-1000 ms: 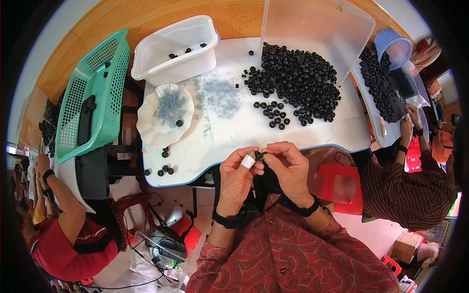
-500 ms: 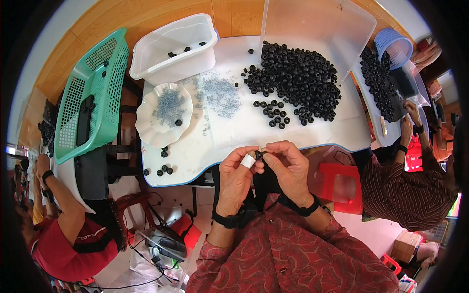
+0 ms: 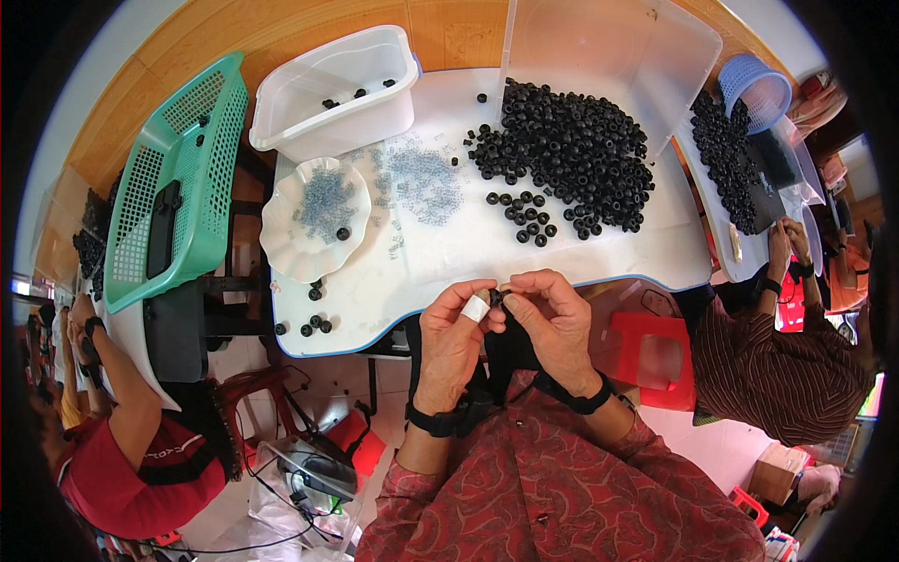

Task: The recorder is assembling small black plastic components by attaching white pieces to them.

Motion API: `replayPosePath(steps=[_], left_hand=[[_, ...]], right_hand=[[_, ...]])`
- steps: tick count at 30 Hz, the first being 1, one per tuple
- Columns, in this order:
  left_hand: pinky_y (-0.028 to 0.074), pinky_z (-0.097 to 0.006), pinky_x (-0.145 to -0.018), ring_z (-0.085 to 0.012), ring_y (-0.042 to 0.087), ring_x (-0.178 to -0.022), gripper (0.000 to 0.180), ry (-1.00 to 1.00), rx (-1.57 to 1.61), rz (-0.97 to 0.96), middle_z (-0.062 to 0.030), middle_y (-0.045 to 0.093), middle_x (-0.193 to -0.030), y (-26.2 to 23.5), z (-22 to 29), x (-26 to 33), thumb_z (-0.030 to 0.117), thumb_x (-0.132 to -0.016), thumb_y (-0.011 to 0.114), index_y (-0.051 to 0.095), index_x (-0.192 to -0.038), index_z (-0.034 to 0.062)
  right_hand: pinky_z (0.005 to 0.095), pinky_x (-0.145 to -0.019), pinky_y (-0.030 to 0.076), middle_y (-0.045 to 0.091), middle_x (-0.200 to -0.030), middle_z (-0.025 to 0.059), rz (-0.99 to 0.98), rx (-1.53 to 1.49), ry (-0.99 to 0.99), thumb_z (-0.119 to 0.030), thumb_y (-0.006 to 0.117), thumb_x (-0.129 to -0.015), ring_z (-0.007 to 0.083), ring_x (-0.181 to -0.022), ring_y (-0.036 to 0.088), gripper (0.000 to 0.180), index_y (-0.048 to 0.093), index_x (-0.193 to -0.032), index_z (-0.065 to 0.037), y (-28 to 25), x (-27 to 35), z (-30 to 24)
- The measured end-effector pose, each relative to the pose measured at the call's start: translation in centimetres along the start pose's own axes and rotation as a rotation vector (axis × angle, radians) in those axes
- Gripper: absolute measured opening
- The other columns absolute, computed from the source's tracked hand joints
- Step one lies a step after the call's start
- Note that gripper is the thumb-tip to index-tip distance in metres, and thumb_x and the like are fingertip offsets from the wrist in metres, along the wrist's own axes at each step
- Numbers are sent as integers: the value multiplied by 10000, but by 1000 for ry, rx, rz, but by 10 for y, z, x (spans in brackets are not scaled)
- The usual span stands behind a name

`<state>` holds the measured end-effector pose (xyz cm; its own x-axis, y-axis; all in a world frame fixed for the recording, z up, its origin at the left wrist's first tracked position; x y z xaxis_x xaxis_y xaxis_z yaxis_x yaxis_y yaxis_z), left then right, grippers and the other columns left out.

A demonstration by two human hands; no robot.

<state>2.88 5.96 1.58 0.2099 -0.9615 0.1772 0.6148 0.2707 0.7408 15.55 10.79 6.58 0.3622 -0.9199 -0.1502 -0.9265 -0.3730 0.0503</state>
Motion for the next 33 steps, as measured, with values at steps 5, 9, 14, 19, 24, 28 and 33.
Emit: replayPosePath(steps=[5, 9, 14, 19, 24, 28, 33], left_hand=[[557, -263, -697, -130, 646, -795, 212, 0, 12, -13, -84, 663, -1006, 0, 0, 0, 73, -978, 589, 634, -1150, -42], [557, -264, -699, -131, 647, -797, 212, -13, 33, -17, -86, 664, -1007, -2, -3, 0, 72, -981, 583, 632, -1151, -45], [556, -261, -695, -130, 646, -792, 214, -1, -5, -3, -79, 663, -993, 1, -1, 1, 71, -982, 582, 631, -1153, -47], [553, -257, -688, -131, 646, -773, 214, -8, 32, -11, -80, 665, -955, -1, -2, 0, 71, -977, 587, 633, -1152, -44], [549, -253, -683, -135, 643, -739, 214, -55, 144, -25, -76, 662, -909, 5, -3, 1, 71, -976, 585, 633, -1151, -43], [548, -254, -681, -136, 642, -739, 215, -55, 152, -37, -79, 662, -908, 6, -2, 2, 73, -978, 583, 632, -1151, -46], [549, -254, -686, -134, 644, -752, 225, -55, 138, -25, -79, 664, -919, 7, -1, 2, 75, -982, 577, 628, -1163, -48]], right_hand=[[242, -798, 538, 687, -996, 78, 5, -9, 3, 41, 611, -933, 97, -894, 651, 172, 587, -1103, 19, 0, 0, 0], [241, -792, 539, 689, -987, 75, 11, -4, 7, 39, 616, -932, 96, -889, 652, 170, 590, -1099, 19, 0, 1, 1], [237, -787, 538, 691, -987, 76, 15, -20, 15, 36, 622, -929, 92, -887, 648, 172, 590, -1097, 20, 0, 1, 0], [233, -787, 534, 693, -992, 71, 36, -29, 53, 23, 639, -923, 87, -879, 641, 181, 606, -1101, 20, -2, 2, 2], [232, -796, 527, 695, -999, 67, 21, -163, 149, 1, 650, -924, 83, -875, 633, 190, 620, -1110, 14, -7, 1, 7], [234, -798, 526, 697, -1007, 70, 28, -169, 159, -3, 655, -923, 85, -875, 633, 188, 620, -1107, 14, -7, 1, 5], [236, -801, 529, 698, -1012, 74, 31, -167, 138, 8, 656, -919, 88, -881, 636, 181, 618, -1095, 14, -6, 2, 1]])
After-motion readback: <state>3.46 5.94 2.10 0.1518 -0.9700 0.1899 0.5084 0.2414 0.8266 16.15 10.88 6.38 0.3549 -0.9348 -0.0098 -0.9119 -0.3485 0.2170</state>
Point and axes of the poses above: each hand's wrist, its own x-axis away from the middle knuckle, its own y-axis out of the palm, z = x × y, the point moved 5 cm from there along -x, towards the middle knuckle
